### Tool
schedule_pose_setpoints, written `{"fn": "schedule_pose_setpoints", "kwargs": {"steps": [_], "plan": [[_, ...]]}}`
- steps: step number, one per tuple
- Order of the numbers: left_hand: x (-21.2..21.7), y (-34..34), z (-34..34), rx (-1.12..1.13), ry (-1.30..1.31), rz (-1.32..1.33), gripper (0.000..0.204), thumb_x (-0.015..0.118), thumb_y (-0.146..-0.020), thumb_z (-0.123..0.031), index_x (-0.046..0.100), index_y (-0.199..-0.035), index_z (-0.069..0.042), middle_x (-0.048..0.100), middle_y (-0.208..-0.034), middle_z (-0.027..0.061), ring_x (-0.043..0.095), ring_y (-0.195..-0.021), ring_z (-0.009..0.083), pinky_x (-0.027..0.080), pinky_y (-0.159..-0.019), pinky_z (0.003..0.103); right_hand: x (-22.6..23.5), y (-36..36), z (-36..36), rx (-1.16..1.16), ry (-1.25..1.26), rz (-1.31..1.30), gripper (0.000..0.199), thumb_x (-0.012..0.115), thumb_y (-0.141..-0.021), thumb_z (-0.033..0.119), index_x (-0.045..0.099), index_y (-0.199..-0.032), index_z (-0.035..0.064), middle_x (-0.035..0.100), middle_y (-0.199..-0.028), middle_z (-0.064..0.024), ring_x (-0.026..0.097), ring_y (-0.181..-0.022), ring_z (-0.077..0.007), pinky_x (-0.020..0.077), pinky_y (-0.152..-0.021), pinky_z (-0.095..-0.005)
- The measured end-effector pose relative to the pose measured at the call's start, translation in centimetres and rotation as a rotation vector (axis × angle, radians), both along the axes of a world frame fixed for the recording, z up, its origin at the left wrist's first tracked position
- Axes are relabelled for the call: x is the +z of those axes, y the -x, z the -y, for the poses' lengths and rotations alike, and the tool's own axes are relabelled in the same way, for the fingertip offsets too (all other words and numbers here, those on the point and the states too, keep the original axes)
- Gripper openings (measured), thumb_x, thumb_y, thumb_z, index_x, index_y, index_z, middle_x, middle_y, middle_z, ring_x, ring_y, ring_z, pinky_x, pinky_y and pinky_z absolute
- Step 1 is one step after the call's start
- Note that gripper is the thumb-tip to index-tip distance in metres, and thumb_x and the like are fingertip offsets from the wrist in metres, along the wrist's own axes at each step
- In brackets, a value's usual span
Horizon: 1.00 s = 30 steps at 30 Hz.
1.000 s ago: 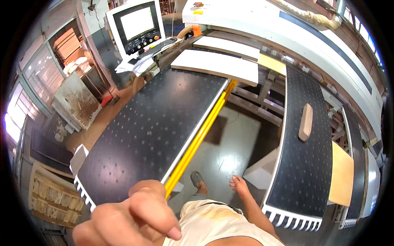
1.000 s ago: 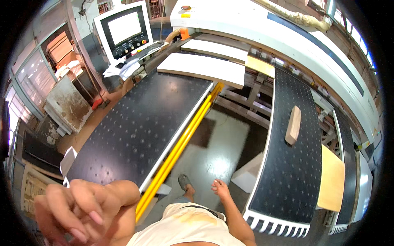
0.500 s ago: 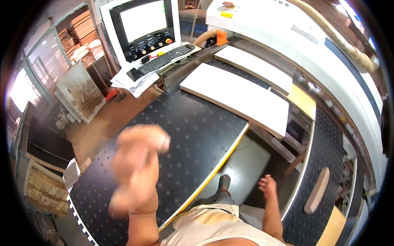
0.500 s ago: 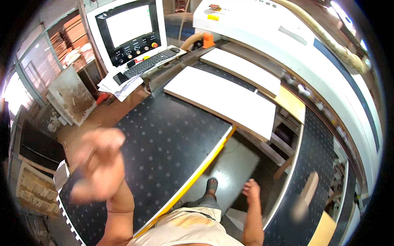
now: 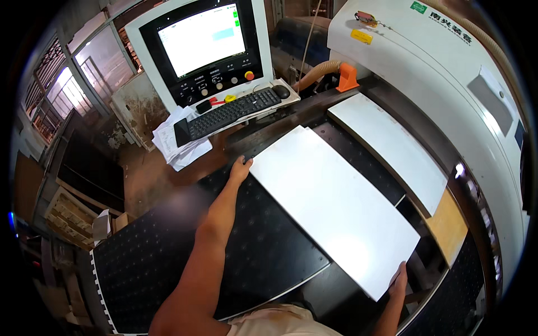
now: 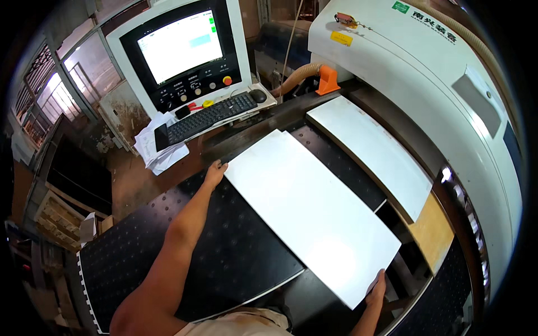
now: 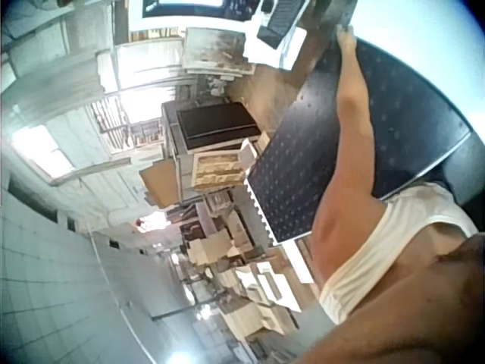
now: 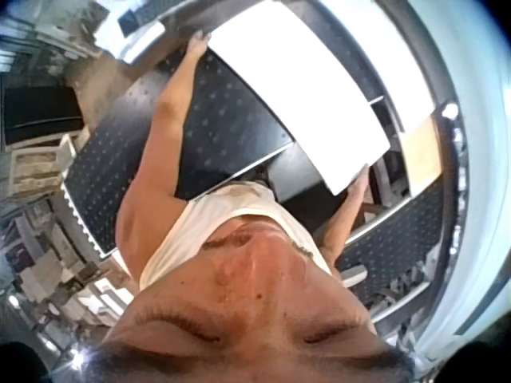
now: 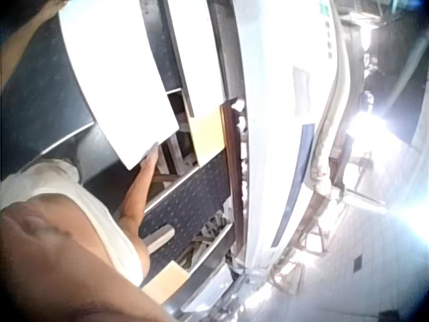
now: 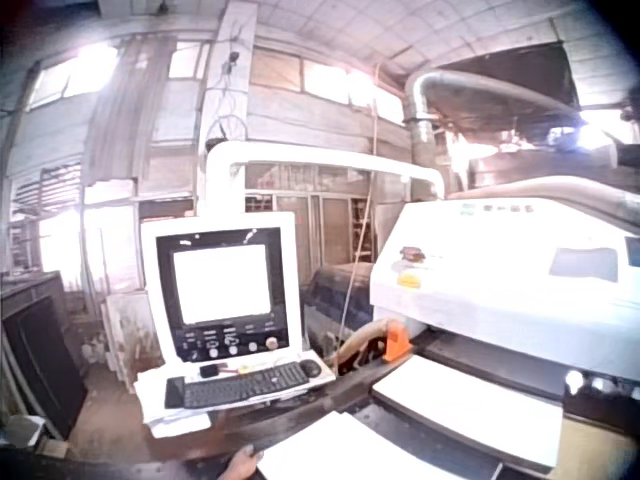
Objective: The person picks up white rectangular boards from a stack and feeds them into an industrial edging machine one at a time. After each board is processed, they use an air nozzle to clean the machine's surface before picking up the board and placing it onto a separate stack on a wooden pallet.
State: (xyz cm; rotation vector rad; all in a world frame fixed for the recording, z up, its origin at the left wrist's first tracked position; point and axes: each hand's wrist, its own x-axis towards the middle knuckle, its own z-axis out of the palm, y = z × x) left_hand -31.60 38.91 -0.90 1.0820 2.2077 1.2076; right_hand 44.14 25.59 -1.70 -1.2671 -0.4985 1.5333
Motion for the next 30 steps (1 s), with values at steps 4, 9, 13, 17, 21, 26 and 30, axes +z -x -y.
{"fn": "schedule_pose_setpoints", "kwargs": {"steps": [4,9,13,17,21,26,30], "plan": [[-1.2,-1.6,-3.7,-0.133,-0.003,0.018,0.042,0.064,-0.093,-0.033,0.068,-0.116,0.002,0.069,-0.116,0.0217,0.064,-0.114,0.0346,0.048,-0.098,0.038,-4.0,-2.6,-0.1,-0.116,-0.002,0.117,0.066,0.04,-0.105,0.044,0.032,-0.148,-0.0052,0.037,-0.154,-0.0173,0.039,-0.138,-0.0312,0.0293,-0.115,-0.0386],[-0.5,-3.7,-2.7,-0.126,0.007,-0.104,0.041,0.063,-0.093,-0.032,0.067,-0.116,0.002,0.07,-0.112,0.0217,0.066,-0.108,0.0333,0.049,-0.095,0.038,-1.4,-1.6,0.3,-0.064,-0.014,0.217,0.069,0.036,-0.106,0.047,0.031,-0.148,-0.0064,0.039,-0.153,-0.0163,0.041,-0.137,-0.031,0.03,-0.114,-0.0381],[-2.2,1.2,0.2,-0.151,-0.149,-0.142,0.034,0.059,-0.096,-0.026,0.067,-0.115,0.001,0.068,-0.118,0.0179,0.063,-0.112,0.0294,0.047,-0.096,0.035,1.3,1.9,0.1,-0.011,0.064,0.323,0.065,0.033,-0.107,0.044,0.032,-0.146,-0.0078,0.044,-0.147,-0.0198,0.047,-0.131,-0.0324,0.0349,-0.11,-0.0395],[-1.4,1.2,0.9,-0.258,-0.031,0.133,0.031,0.056,-0.098,-0.023,0.065,-0.114,0.001,0.068,-0.112,0.0118,0.062,-0.106,0.0227,0.046,-0.093,0.033,-1.2,0.1,1.5,-0.053,0.002,0.332,0.066,0.033,-0.107,0.044,0.031,-0.146,-0.0083,0.044,-0.146,-0.0204,0.047,-0.13,-0.0325,0.0356,-0.109,-0.0398],[-0.7,1.5,6.7,-0.293,-0.071,0.087,0.03,0.054,-0.099,-0.025,0.064,-0.114,0.0,0.069,-0.106,0.0118,0.063,-0.102,0.0221,0.045,-0.093,0.032,-2.6,-1.5,2.4,-0.003,0.019,0.304,0.066,0.034,-0.106,0.044,0.031,-0.146,-0.0085,0.044,-0.147,-0.0207,0.047,-0.13,-0.032,0.0351,-0.11,-0.0397],[0.8,-0.6,18.5,-0.13,0.119,-0.097,0.036,0.05,-0.101,-0.029,0.06,-0.126,-0.005,0.066,-0.118,0.0167,0.057,-0.114,0.0356,0.041,-0.102,0.043,-0.9,-2.5,1.3,0.164,-0.064,0.308,0.067,0.034,-0.106,0.046,0.033,-0.146,-0.008,0.046,-0.145,-0.0196,0.048,-0.128,-0.0309,0.0356,-0.109,-0.0381],[1.9,-2.5,30.7,0.061,0.152,-0.105,0.035,0.051,-0.101,-0.027,0.06,-0.126,-0.005,0.066,-0.117,0.0167,0.054,-0.113,0.0357,0.043,-0.099,0.043,1.5,-0.8,-1.1,0.318,0.05,0.46,0.068,0.036,-0.105,0.047,0.034,-0.146,-0.008,0.047,-0.144,-0.0194,0.048,-0.129,-0.0299,0.0357,-0.108,-0.0366]]}}
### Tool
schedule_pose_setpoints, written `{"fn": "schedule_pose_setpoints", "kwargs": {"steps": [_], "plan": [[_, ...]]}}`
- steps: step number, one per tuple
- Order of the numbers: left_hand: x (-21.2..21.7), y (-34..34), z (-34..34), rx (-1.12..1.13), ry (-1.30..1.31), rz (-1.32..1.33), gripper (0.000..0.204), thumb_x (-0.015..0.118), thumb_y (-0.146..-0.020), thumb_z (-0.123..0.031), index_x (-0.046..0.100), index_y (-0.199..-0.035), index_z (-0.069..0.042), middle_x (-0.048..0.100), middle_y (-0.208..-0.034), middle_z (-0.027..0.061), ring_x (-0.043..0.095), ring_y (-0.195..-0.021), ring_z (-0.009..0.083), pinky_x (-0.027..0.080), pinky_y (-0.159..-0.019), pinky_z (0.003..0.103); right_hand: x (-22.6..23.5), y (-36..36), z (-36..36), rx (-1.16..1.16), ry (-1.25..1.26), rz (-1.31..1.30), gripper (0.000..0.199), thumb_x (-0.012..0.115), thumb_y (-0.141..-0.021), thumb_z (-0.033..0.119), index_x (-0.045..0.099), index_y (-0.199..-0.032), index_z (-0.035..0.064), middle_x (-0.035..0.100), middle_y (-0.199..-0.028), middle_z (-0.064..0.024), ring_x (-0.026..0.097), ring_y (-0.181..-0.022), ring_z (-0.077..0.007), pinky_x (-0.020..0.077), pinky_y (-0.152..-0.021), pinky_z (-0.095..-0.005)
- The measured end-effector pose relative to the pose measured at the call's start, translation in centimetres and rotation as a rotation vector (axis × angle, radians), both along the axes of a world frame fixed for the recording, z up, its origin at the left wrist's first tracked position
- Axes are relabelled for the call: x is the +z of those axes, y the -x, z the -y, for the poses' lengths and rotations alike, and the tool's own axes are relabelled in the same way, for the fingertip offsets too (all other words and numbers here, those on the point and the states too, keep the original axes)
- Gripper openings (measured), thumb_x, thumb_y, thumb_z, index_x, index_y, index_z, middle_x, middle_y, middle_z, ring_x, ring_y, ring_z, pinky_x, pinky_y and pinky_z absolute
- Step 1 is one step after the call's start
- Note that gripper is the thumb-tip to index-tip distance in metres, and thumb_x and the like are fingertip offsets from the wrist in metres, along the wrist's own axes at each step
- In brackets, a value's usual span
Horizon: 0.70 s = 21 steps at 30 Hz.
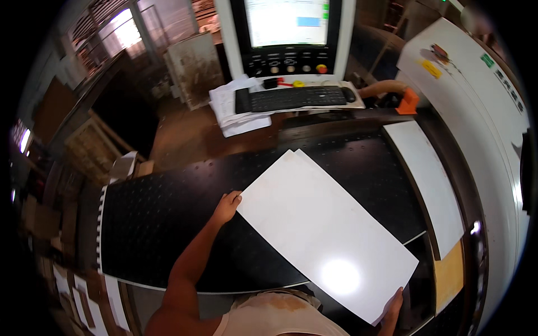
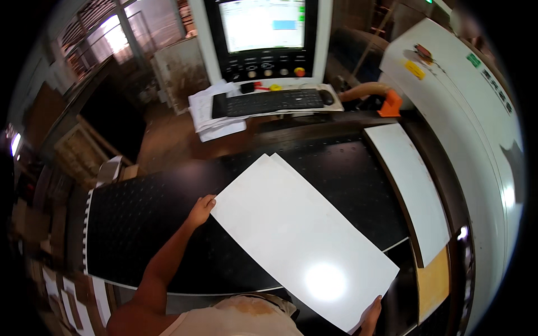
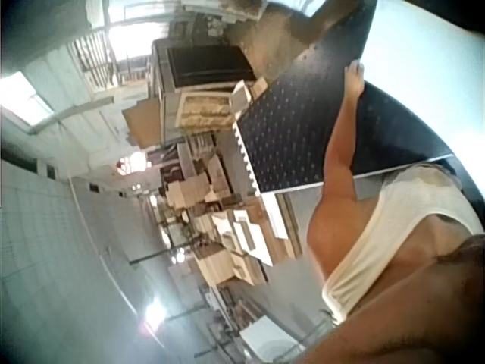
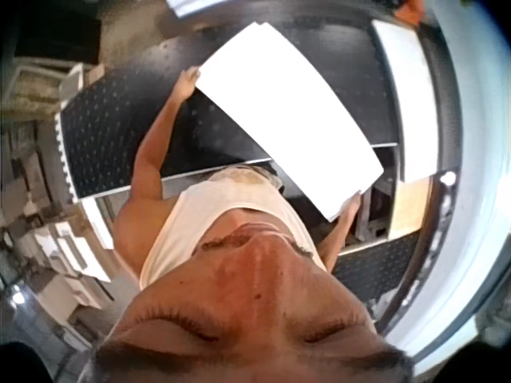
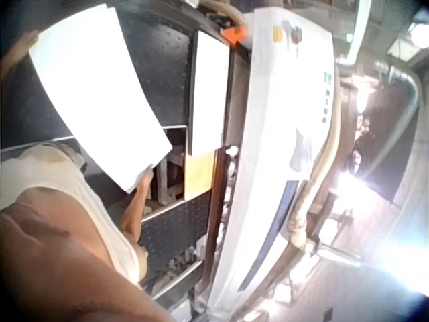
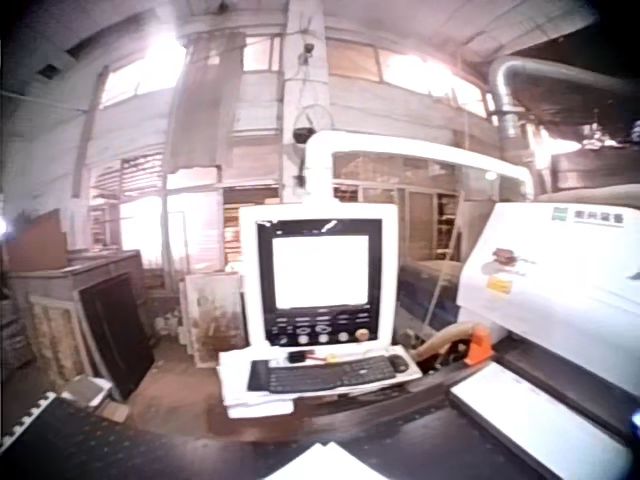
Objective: The person picks up white rectangular boards from a stack and feeds them into an industrial edging machine one at a time. After each board is processed, they use an air nozzle to clean the machine's surface before picking up the board and placing it onto a separate stack on a wooden pallet.
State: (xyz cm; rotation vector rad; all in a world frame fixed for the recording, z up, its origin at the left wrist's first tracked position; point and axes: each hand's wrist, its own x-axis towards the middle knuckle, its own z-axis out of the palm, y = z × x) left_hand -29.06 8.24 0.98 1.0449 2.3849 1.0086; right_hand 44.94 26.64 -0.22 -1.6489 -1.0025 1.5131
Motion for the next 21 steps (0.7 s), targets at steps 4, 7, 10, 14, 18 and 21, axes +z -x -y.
{"fn": "schedule_pose_setpoints", "kwargs": {"steps": [4,7,10,14,18,21], "plan": [[-0.9,-1.3,12.1,0.139,-0.014,-0.016,0.034,0.051,-0.101,-0.027,0.06,-0.126,-0.006,0.066,-0.116,0.0168,0.056,-0.111,0.0355,0.043,-0.097,0.044,-0.8,2.8,-2.8,0.104,-0.042,0.203,0.07,0.039,-0.105,0.047,0.032,-0.147,-0.0082,0.049,-0.142,-0.0199,0.05,-0.127,-0.0288,0.0367,-0.108,-0.0357],[-1.1,-2.6,21.0,0.286,-0.01,-0.019,0.033,0.052,-0.1,-0.026,0.061,-0.124,-0.006,0.066,-0.114,0.0176,0.056,-0.107,0.0374,0.044,-0.095,0.045,-1.8,6.2,-3.7,0.231,-0.187,0.23,0.058,0.041,-0.105,0.043,0.044,-0.139,-0.0046,0.053,-0.137,-0.0162,0.051,-0.123,-0.0263,0.0374,-0.106,-0.036],[-1.5,-3.7,29.2,0.414,-0.076,-0.108,0.031,0.052,-0.099,-0.025,0.062,-0.12,-0.005,0.066,-0.109,0.019,0.057,-0.104,0.0396,0.045,-0.091,0.046,-0.4,11.0,-2.6,0.487,-0.17,0.15,0.054,0.044,-0.105,0.04,0.047,-0.135,-0.004,0.057,-0.127,-0.0143,0.053,-0.116,-0.0231,0.0416,-0.101,-0.0342],[-1.4,-4.1,39.8,0.504,-0.063,-0.163,0.029,0.053,-0.099,-0.025,0.063,-0.118,-0.006,0.066,-0.104,0.02,0.057,-0.102,0.0404,0.046,-0.088,0.047,1.1,17.9,3.4,0.393,-0.203,0.028,0.044,0.052,-0.102,0.034,0.056,-0.124,-0.004,0.063,-0.11,-0.0092,0.057,-0.098,-0.0195,0.0449,-0.09,-0.0338],[-0.8,-5.4,49.2,0.681,-0.041,-0.156,0.029,0.053,-0.098,-0.024,0.063,-0.119,-0.007,0.065,-0.103,0.0204,0.057,-0.1,0.0389,0.047,-0.087,0.046,1.7,22.4,7.3,0.644,-0.394,0.465,0.041,0.059,-0.098,0.029,0.059,-0.08,-0.008,0.054,-0.076,-0.0074,0.045,-0.071,-0.0166,0.0396,-0.065,-0.0355],[-0.8,-6.8,55.9,0.816,-0.053,-0.129,0.03,0.053,-0.099,-0.025,0.063,-0.121,-0.008,0.064,-0.103,0.02,0.057,-0.1,0.0371,0.047,-0.088,0.046,-0.8,26.3,9.7,0.671,-0.519,0.411,0.044,0.059,-0.097,0.029,0.051,-0.073,-0.0072,0.046,-0.071,-0.0059,0.039,-0.069,-0.0151,0.0363,-0.062,-0.035]]}}
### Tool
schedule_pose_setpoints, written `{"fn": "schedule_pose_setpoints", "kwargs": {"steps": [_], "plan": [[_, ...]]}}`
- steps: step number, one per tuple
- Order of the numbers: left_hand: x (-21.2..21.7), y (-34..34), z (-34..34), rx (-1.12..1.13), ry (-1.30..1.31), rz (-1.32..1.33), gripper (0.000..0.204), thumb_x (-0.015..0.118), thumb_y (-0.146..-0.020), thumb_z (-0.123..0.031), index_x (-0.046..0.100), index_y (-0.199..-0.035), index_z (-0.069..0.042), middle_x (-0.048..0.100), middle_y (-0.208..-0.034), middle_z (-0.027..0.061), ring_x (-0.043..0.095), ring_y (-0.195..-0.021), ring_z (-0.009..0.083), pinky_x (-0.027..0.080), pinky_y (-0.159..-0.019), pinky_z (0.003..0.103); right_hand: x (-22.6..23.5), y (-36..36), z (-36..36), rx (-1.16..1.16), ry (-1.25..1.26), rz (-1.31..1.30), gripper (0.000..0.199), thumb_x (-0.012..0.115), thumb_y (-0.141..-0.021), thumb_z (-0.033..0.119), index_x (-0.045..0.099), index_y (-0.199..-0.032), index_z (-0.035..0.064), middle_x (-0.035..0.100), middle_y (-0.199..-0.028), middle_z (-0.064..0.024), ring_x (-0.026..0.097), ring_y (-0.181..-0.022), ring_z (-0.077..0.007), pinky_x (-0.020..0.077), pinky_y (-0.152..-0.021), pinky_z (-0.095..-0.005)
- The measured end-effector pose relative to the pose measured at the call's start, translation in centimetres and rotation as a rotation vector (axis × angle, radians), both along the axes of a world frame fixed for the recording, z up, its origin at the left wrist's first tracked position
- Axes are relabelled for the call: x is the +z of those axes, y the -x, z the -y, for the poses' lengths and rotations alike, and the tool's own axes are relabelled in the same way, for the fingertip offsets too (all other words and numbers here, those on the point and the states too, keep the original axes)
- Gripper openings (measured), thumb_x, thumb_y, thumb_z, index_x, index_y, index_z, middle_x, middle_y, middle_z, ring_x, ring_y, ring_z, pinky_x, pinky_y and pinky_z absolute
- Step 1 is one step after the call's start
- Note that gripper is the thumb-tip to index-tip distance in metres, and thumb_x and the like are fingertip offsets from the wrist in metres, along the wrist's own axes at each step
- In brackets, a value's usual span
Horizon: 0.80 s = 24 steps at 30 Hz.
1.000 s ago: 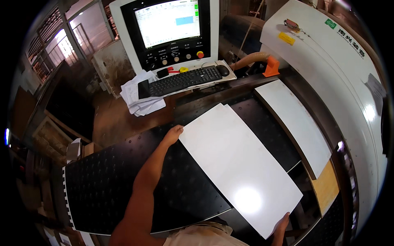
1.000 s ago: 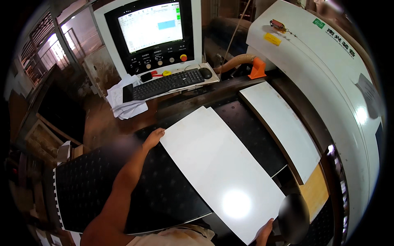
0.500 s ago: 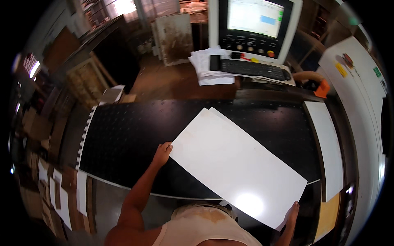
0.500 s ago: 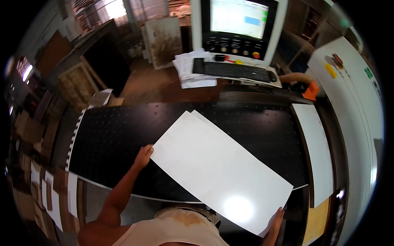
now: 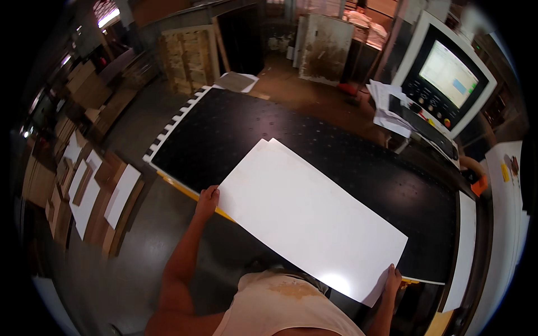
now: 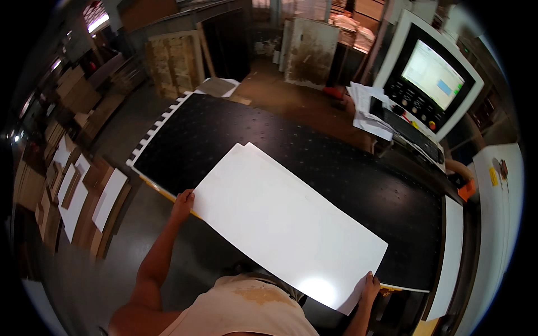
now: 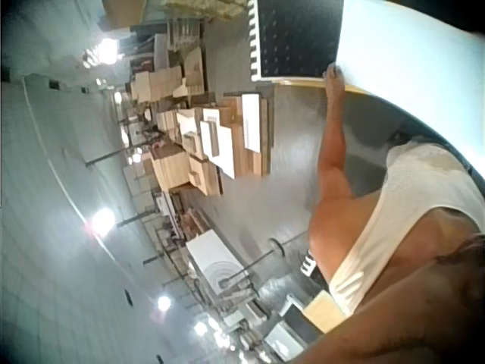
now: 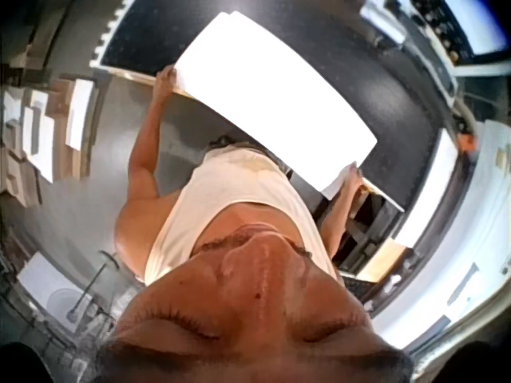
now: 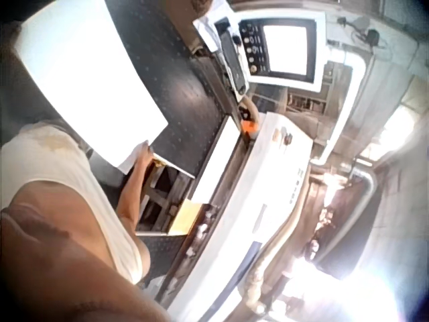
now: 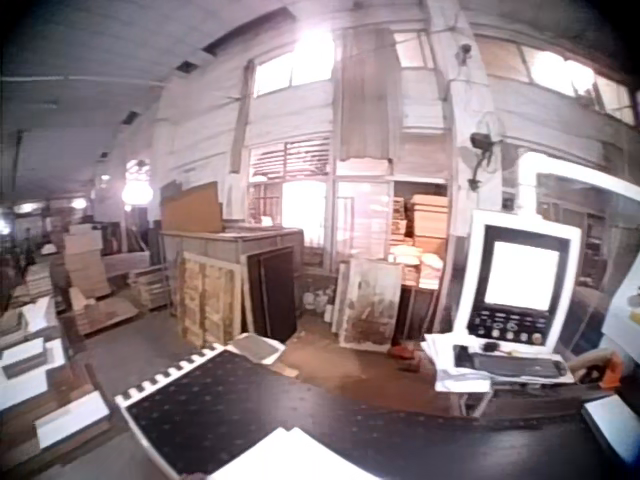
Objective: The person picks up white rectangular boards from a stack and feeds them into an industrial edging machine one at a time. After each board is processed, they use an air nozzle to clean the machine's surface before picking up the board and placing it onto a separate stack on a wooden pallet.
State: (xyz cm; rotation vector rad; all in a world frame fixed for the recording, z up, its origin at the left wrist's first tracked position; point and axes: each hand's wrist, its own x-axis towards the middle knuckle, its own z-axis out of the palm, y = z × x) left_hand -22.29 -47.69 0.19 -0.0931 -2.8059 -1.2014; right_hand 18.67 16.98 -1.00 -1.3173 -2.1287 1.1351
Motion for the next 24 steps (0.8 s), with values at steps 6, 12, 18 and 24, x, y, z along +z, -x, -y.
{"fn": "schedule_pose_setpoints", "kwargs": {"steps": [6,12,18,24], "plan": [[-1.7,-4.1,14.0,0.13,0.044,-0.038,0.031,0.056,-0.097,-0.029,0.065,-0.117,-0.006,0.065,-0.102,0.0196,0.058,-0.1,0.0361,0.047,-0.088,0.045,2.1,13.6,6.6,0.134,0.17,-0.143,0.046,0.06,-0.096,0.03,0.048,-0.069,-0.0046,0.042,-0.065,-0.0013,0.035,-0.065,-0.0124,0.0317,-0.057,-0.0358],[0.0,-7.8,21.8,0.209,-0.131,0.241,0.046,0.06,-0.096,-0.042,0.065,-0.121,-0.004,0.067,-0.114,0.02,0.061,-0.112,0.0307,0.047,-0.095,0.041,2.1,28.6,8.1,0.447,0.044,-0.105,0.048,0.06,-0.097,0.036,0.054,-0.073,-0.0052,0.047,-0.066,-0.0003,0.04,-0.065,-0.011,0.0358,-0.058,-0.0335],[0.2,-4.9,27.7,0.47,-0.868,0.679,0.063,0.059,-0.094,-0.054,0.055,-0.137,-0.008,0.066,-0.121,0.0128,0.063,-0.107,0.0258,0.05,-0.094,0.041,3.1,44.9,14.5,0.735,0.027,0.006,0.045,0.06,-0.097,0.035,0.063,-0.084,-0.0075,0.055,-0.074,0.0003,0.044,-0.071,-0.011,0.0408,-0.065,-0.0316],[3.8,-12.2,27.0,0.713,-0.808,0.687,0.076,0.055,-0.093,-0.063,0.055,-0.133,0.002,0.066,-0.118,0.0145,0.065,-0.104,0.025,0.051,-0.091,0.042,2.8,55.2,19.6,0.931,0.154,0.079,0.041,0.06,-0.097,0.032,0.065,-0.09,-0.0079,0.055,-0.077,0.0015,0.045,-0.072,-0.0102,0.0386,-0.066,-0.0281]]}}
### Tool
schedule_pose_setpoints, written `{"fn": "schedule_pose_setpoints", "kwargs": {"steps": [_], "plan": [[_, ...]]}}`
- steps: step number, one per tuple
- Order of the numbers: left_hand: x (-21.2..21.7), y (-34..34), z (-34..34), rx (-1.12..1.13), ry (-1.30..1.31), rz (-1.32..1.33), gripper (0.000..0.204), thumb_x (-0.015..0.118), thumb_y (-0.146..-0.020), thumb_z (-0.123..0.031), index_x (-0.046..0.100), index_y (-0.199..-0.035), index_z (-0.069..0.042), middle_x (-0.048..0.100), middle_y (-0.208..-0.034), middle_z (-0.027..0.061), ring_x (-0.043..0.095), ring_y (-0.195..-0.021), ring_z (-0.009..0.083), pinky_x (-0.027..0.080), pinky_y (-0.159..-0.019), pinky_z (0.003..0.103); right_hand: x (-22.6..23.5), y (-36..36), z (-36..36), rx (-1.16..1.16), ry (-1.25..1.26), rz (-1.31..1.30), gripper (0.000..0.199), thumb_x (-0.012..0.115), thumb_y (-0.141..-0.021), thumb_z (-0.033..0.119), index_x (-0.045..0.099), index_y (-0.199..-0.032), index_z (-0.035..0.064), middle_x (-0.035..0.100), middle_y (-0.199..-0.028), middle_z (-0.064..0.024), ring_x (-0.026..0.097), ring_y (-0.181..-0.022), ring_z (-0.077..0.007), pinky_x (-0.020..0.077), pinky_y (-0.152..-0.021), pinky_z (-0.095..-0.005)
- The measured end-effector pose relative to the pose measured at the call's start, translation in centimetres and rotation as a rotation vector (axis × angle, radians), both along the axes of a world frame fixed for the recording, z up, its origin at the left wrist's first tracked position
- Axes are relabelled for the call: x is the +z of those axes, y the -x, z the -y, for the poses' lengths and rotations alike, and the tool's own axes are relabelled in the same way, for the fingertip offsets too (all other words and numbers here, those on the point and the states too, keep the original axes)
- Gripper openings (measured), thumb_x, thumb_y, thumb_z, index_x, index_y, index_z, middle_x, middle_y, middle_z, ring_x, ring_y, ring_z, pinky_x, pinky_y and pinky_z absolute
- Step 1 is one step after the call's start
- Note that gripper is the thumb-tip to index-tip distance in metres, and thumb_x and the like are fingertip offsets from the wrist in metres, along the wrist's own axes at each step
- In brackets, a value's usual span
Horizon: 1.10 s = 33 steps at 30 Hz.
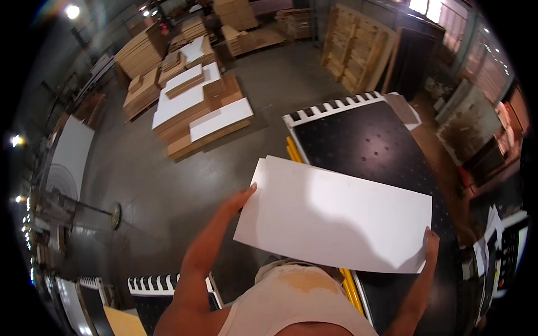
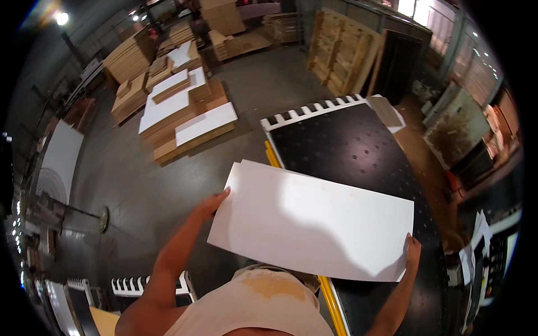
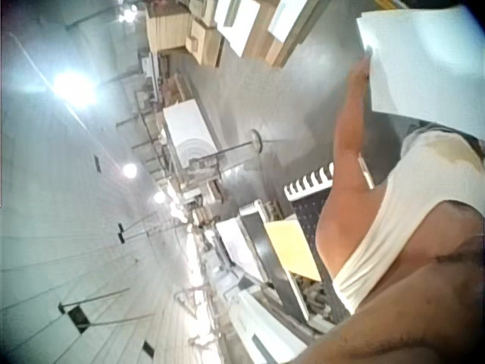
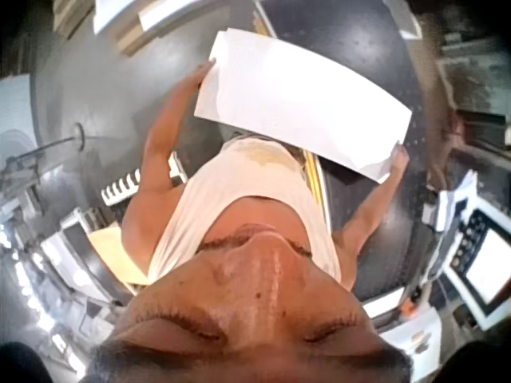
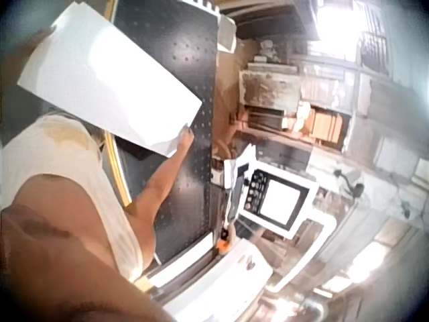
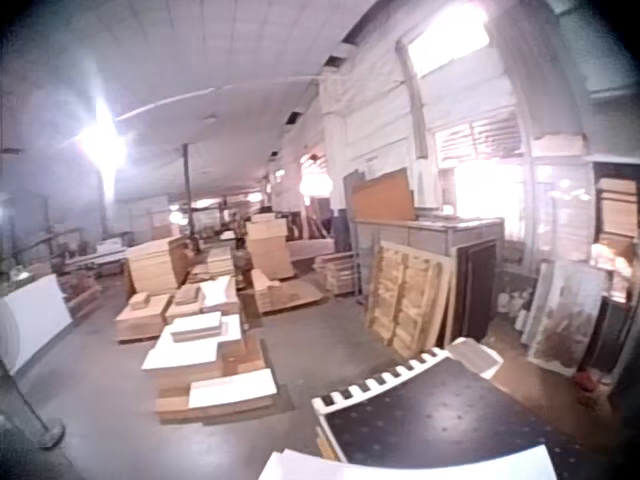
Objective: The person picks up white rectangular boards from a stack and feeds them into an industrial edging machine one at a time. After each board is processed, they use an air nozzle to clean the machine's surface before picking up the board and placing it onto a separate stack on a wooden pallet.
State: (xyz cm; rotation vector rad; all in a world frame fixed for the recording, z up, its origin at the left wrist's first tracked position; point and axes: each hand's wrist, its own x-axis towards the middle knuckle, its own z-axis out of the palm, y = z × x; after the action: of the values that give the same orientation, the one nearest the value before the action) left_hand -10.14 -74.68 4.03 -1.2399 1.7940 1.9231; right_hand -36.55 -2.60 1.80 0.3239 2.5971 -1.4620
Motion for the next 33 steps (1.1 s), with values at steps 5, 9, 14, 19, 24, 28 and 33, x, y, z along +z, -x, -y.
{"fn": "schedule_pose_setpoints", "kwargs": {"steps": [5,9,14,19,24,28,33], "plan": [[-2.2,-5.0,0.8,0.224,0.093,0.084,0.084,0.046,-0.093,-0.071,0.058,-0.131,0.003,0.064,-0.122,0.0168,0.061,-0.111,0.0251,0.048,-0.096,0.039,-0.2,8.0,6.5,0.208,-0.024,-0.019,0.039,0.06,-0.097,0.034,0.063,-0.088,-0.0041,0.053,-0.076,0.0016,0.044,-0.074,-0.0099,0.0377,-0.067,-0.0287],[-2.9,-8.4,3.3,0.366,0.001,0.113,0.087,0.047,-0.09,-0.074,0.053,-0.136,0.0,0.063,-0.125,0.0157,0.063,-0.109,0.0285,0.05,-0.094,0.043,1.5,12.5,15.3,0.313,-0.027,0.048,0.038,0.059,-0.098,0.032,0.064,-0.092,-0.0046,0.056,-0.08,0.0005,0.046,-0.076,-0.011,0.04,-0.071,-0.0292],[-4.1,-6.2,8.4,0.425,0.162,0.305,0.086,0.047,-0.092,-0.072,0.056,-0.132,0.004,0.063,-0.123,0.0179,0.062,-0.109,0.027,0.049,-0.095,0.042,2.0,17.4,23.3,0.37,-0.041,0.148,0.048,0.06,-0.097,0.039,0.064,-0.112,-0.0072,0.065,-0.101,-0.0069,0.057,-0.093,-0.016,0.0447,-0.085,-0.0321],[-7.5,-6.7,16.0,0.454,-0.054,0.146,0.089,0.047,-0.092,-0.072,0.054,-0.134,0.006,0.062,-0.126,0.0206,0.06,-0.115,0.0276,0.046,-0.099,0.043,6.5,18.6,34.3,0.347,0.329,0.499,0.072,0.056,-0.097,0.052,0.047,-0.142,-0.0028,0.052,-0.141,-0.0125,0.049,-0.129,-0.026,0.0375,-0.108,-0.0402],[-10.7,-3.8,27.4,0.428,-0.077,0.184,0.098,0.052,-0.087,-0.075,0.047,-0.14,0.007,0.053,-0.139,0.0232,0.05,-0.13,0.0334,0.037,-0.109,0.045,8.5,19.5,45.1,0.303,0.074,0.303,0.076,0.052,-0.097,0.057,0.045,-0.144,-0.0028,0.052,-0.141,-0.0119,0.05,-0.126,-0.0256,0.0387,-0.106,-0.0381],[-4.3,0.1,39.0,0.457,-0.158,0.152,0.102,0.053,-0.087,-0.074,0.039,-0.145,0.008,0.045,-0.146,0.0245,0.041,-0.137,0.0344,0.027,-0.115,0.043,10.8,22.8,54.7,0.219,0.027,0.239,0.076,0.051,-0.098,0.057,0.043,-0.145,-0.0027,0.051,-0.142,-0.0115,0.049,-0.128,-0.0255,0.0369,-0.108,-0.0374],[-6.0,1.8,54.3,0.497,-0.096,0.012,0.1,0.054,-0.087,-0.072,0.039,-0.145,0.008,0.046,-0.146,0.0247,0.042,-0.137,0.0342,0.029,-0.115,0.043,11.1,27.8,70.6,0.227,0.043,0.202,0.076,0.051,-0.098,0.056,0.042,-0.146,-0.0025,0.05,-0.144,-0.0109,0.048,-0.13,-0.0253,0.0346,-0.11,-0.0365]]}}
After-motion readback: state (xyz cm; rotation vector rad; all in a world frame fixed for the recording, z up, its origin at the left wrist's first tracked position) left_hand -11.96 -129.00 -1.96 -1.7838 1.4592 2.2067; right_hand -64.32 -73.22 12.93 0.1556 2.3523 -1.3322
